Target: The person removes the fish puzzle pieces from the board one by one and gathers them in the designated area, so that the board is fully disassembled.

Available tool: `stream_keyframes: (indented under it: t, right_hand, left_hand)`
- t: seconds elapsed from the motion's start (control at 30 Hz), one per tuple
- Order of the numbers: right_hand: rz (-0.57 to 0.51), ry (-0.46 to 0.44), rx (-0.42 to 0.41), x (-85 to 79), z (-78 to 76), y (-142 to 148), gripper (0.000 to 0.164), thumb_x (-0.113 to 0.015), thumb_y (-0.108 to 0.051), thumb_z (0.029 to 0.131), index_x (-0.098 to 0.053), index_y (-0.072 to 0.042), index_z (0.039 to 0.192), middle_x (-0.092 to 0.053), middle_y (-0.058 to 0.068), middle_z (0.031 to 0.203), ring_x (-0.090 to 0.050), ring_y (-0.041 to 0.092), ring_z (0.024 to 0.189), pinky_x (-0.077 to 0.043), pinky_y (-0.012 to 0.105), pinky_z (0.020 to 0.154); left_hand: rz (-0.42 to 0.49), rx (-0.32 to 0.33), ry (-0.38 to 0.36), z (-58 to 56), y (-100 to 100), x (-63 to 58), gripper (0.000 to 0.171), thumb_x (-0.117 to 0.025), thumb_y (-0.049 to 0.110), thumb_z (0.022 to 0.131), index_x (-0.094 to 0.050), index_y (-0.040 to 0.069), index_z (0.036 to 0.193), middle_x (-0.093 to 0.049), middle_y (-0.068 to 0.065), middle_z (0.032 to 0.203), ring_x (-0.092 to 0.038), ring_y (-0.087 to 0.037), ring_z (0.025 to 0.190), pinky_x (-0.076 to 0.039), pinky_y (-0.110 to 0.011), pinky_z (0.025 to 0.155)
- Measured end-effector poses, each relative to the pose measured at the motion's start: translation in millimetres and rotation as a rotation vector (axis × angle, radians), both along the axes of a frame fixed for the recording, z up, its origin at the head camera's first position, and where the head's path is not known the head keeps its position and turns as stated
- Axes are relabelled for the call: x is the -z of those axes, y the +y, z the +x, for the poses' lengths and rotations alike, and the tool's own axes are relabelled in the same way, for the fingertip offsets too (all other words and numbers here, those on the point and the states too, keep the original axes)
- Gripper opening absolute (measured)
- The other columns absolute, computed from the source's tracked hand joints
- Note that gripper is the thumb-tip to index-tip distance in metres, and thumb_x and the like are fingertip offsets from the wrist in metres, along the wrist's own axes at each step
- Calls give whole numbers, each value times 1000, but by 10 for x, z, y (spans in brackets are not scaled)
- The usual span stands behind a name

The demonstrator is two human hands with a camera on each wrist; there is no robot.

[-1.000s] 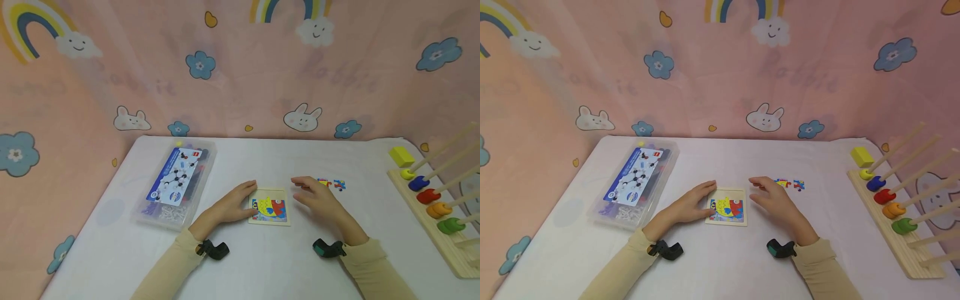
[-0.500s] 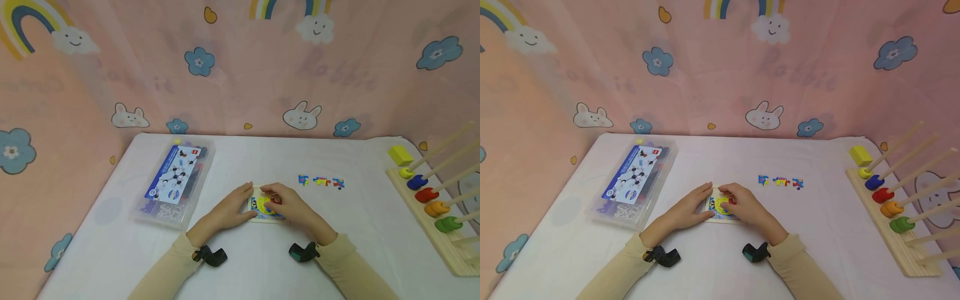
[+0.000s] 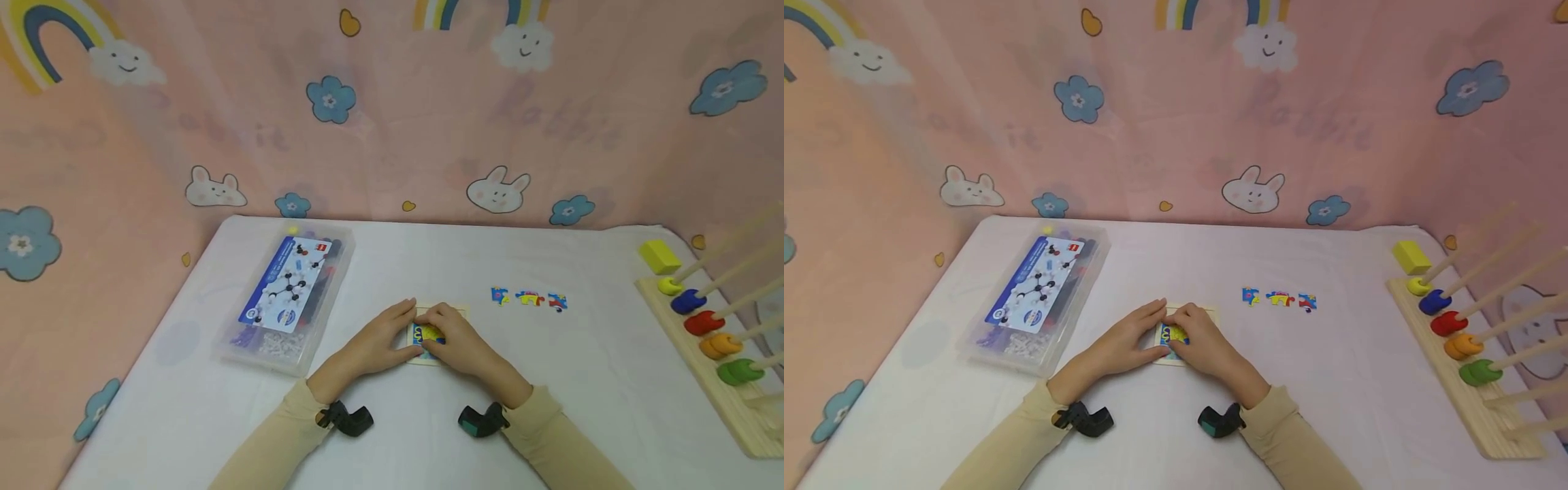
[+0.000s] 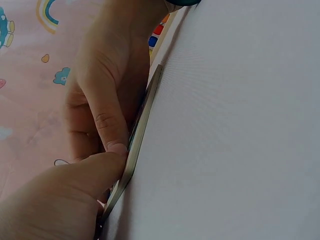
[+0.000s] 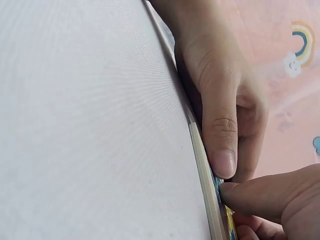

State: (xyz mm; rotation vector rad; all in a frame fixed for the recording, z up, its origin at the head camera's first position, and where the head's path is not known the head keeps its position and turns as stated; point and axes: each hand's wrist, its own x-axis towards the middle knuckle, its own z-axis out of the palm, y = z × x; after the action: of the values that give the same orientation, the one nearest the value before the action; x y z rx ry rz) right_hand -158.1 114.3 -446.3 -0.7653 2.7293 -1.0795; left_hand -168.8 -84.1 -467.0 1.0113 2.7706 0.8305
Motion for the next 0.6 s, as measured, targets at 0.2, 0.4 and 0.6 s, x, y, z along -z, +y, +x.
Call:
stream_keyframes:
  t: [0.2, 0.4, 0.6]
  right_hand:
    - [-19, -14, 9, 11, 17, 4, 36, -67, -5, 85, -61, -4, 120, -52, 10, 112, -50, 25, 108, -45, 46, 98]
    - [-44, -11, -1, 32, 1, 8, 35, -67, -4, 84, -60, -5, 118, -52, 11, 114, -50, 26, 109, -44, 47, 98]
    - [-62, -2, -1, 44, -2, 8, 36, -67, -4, 83, -59, -7, 118, -52, 10, 114, -48, 26, 110, -44, 47, 97]
  left_hand:
    - [0, -3, -19, 1, 12, -30, 76, -64, 41, 89, -35, 0, 145, -28, -11, 155, -27, -26, 143, -30, -41, 115]
    - [-9, -12, -26, 0, 12, -39, 76, -64, 42, 88, -35, 1, 145, -28, -10, 155, -26, -25, 143, -30, -40, 115]
    - [-5, -16, -22, -2, 11, -31, 77, -65, 42, 88, -35, 1, 145, -29, -10, 155, -27, -25, 143, -30, -40, 115]
